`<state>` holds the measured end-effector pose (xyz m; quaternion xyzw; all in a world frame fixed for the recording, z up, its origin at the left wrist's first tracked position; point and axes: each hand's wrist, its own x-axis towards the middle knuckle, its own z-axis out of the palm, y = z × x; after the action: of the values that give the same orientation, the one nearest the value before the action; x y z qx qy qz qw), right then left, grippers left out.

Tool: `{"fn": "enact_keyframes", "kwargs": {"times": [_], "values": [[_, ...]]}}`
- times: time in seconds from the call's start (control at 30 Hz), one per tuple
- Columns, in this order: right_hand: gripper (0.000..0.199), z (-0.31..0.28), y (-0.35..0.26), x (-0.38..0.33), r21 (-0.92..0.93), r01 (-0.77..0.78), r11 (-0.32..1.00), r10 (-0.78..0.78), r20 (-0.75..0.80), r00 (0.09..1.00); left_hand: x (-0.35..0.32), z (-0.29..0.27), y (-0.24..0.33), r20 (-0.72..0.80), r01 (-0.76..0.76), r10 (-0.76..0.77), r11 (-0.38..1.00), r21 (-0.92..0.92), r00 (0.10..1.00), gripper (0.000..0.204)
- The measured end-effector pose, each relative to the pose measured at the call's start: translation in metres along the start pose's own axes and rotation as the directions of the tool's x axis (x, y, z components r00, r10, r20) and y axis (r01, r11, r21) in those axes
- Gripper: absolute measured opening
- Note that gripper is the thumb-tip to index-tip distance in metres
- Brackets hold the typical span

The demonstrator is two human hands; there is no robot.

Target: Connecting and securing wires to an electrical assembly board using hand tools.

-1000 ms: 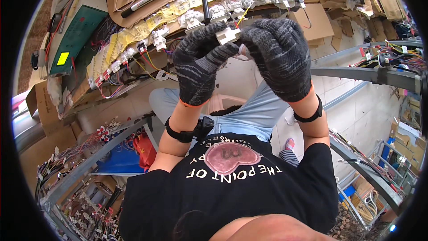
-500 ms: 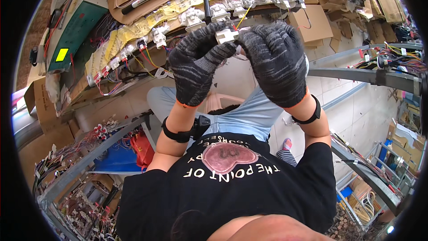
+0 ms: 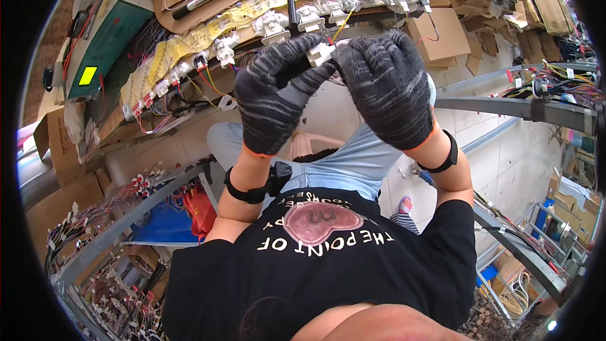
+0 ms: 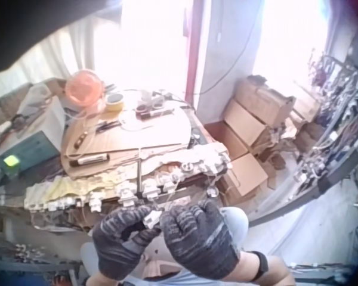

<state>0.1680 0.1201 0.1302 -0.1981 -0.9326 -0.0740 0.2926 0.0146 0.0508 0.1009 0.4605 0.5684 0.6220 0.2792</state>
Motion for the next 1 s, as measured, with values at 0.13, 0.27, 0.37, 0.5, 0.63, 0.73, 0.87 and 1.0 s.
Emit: {"fn": "enact_keyframes", "kwargs": {"times": [0.13,0.27,0.37,0.5,0.63,0.73,0.87,1.0], "values": [[0.031,0.001,0.012,-0.002,0.040,0.159,0.986,-0.157,-0.049,0.986,0.005,-0.012,-0.004,0.138,0.296,-0.269,0.926,-0.234,0.953,0.031],[0.032,0.016,0.022,-0.006,0.098,0.173,0.980,-0.152,-0.187,0.970,0.005,-0.012,-0.003,0.153,0.242,-0.196,0.885,-0.397,0.969,0.032],[0.032,0.026,0.018,-0.008,0.393,0.040,0.919,0.081,-0.287,0.955,0.002,-0.012,-0.005,0.179,0.227,-0.164,0.876,-0.425,0.970,0.032],[0.035,0.030,0.019,-0.010,0.436,0.103,0.894,0.060,-0.344,0.937,0.000,-0.011,-0.009,0.187,0.325,-0.266,0.790,-0.520,0.946,0.030],[0.030,0.023,0.024,-0.008,0.372,0.145,0.917,-0.052,-0.249,0.967,0.000,-0.015,-0.010,0.200,0.356,-0.294,0.782,-0.512,0.935,0.029],[0.034,0.023,0.027,-0.003,0.267,0.252,0.930,-0.191,-0.233,0.954,0.000,-0.015,-0.003,0.170,0.255,-0.207,0.904,-0.343,0.964,0.029],[0.031,0.024,0.032,0.007,0.316,0.271,0.909,-0.216,-0.199,0.956,0.003,-0.019,0.000,0.166,0.236,-0.194,0.926,-0.296,0.967,0.030],[0.024,0.033,0.003,0.007,0.948,-0.264,0.179,0.470,0.154,0.869,0.000,-0.019,-0.011,0.264,0.288,-0.161,0.771,-0.568,0.951,0.037]]}}
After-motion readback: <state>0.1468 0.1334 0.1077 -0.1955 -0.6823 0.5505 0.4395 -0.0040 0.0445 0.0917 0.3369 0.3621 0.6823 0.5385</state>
